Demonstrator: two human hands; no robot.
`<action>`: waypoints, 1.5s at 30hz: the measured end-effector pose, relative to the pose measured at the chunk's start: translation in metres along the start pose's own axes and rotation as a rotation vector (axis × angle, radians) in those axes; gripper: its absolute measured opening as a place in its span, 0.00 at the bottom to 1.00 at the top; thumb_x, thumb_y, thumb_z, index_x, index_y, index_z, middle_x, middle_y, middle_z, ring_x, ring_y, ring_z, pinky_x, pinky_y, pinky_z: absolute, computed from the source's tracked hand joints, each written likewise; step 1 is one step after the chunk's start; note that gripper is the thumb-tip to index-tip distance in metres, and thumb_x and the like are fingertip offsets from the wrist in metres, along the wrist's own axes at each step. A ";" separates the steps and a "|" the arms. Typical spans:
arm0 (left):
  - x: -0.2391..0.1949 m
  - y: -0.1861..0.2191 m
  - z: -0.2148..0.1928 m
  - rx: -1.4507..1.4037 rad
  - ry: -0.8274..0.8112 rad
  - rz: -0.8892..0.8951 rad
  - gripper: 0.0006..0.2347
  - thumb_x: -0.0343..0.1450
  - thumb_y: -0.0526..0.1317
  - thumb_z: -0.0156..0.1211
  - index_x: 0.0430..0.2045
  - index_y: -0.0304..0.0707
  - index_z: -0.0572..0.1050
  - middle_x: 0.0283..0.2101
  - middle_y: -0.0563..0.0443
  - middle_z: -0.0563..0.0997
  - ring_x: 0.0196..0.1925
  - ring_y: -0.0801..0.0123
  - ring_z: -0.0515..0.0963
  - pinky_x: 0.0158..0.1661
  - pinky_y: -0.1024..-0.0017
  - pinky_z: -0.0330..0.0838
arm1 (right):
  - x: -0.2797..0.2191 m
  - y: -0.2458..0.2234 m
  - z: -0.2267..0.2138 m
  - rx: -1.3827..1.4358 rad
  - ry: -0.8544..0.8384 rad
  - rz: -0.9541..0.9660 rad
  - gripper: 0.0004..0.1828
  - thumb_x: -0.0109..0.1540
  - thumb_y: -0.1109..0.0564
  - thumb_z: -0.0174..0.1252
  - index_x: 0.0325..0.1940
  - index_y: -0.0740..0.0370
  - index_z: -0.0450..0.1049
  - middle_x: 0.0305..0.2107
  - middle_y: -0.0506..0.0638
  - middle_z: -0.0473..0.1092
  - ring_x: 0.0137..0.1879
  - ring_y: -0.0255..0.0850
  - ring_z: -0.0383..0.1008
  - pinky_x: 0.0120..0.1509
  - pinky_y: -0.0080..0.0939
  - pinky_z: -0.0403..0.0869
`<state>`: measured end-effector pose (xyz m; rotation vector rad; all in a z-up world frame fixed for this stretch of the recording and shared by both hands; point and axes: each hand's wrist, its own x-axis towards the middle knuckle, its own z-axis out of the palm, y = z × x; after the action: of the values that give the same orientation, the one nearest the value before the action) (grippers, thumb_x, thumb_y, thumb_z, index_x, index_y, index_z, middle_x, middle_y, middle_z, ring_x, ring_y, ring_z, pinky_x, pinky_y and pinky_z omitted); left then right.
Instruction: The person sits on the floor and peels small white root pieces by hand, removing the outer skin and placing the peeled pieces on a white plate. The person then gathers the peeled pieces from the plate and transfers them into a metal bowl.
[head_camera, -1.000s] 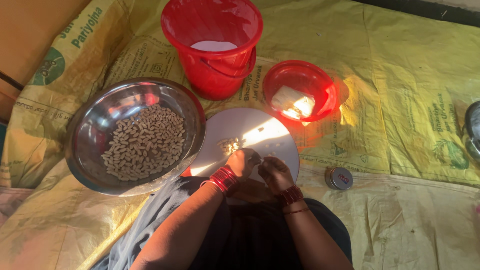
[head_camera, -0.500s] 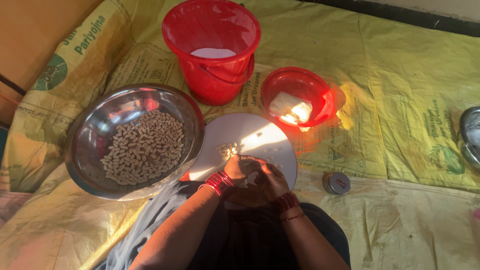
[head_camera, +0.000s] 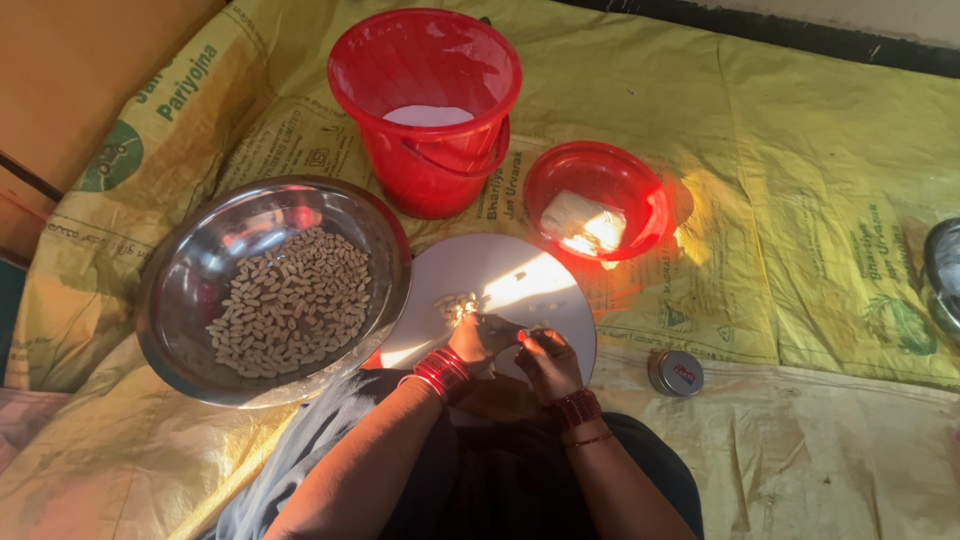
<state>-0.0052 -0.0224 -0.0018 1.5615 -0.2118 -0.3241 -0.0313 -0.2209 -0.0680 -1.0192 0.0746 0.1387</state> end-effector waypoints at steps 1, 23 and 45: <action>0.005 -0.008 -0.002 0.046 -0.019 -0.026 0.09 0.68 0.38 0.68 0.40 0.37 0.84 0.37 0.47 0.88 0.39 0.72 0.85 0.41 0.72 0.79 | -0.001 -0.004 0.002 -0.041 -0.046 -0.085 0.13 0.66 0.66 0.63 0.53 0.63 0.72 0.43 0.50 0.73 0.46 0.39 0.76 0.50 0.43 0.78; 0.021 -0.024 -0.009 -0.682 -0.422 0.373 0.21 0.58 0.47 0.73 0.44 0.42 0.80 0.46 0.51 0.84 0.48 0.68 0.84 0.51 0.68 0.78 | -0.023 -0.055 0.049 -1.043 0.008 -0.686 0.35 0.57 0.67 0.70 0.67 0.60 0.67 0.41 0.53 0.81 0.46 0.37 0.83 0.52 0.36 0.80; 0.012 -0.004 -0.014 0.367 0.288 -0.043 0.13 0.72 0.46 0.55 0.29 0.38 0.82 0.27 0.44 0.83 0.31 0.59 0.83 0.39 0.61 0.77 | 0.057 -0.019 -0.101 -0.253 0.657 -0.174 0.09 0.59 0.66 0.65 0.43 0.64 0.78 0.31 0.49 0.76 0.28 0.35 0.73 0.31 0.35 0.75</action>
<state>0.0105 -0.0127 -0.0069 1.9555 -0.0111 -0.0919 0.0284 -0.3121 -0.1122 -1.2857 0.5757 -0.3596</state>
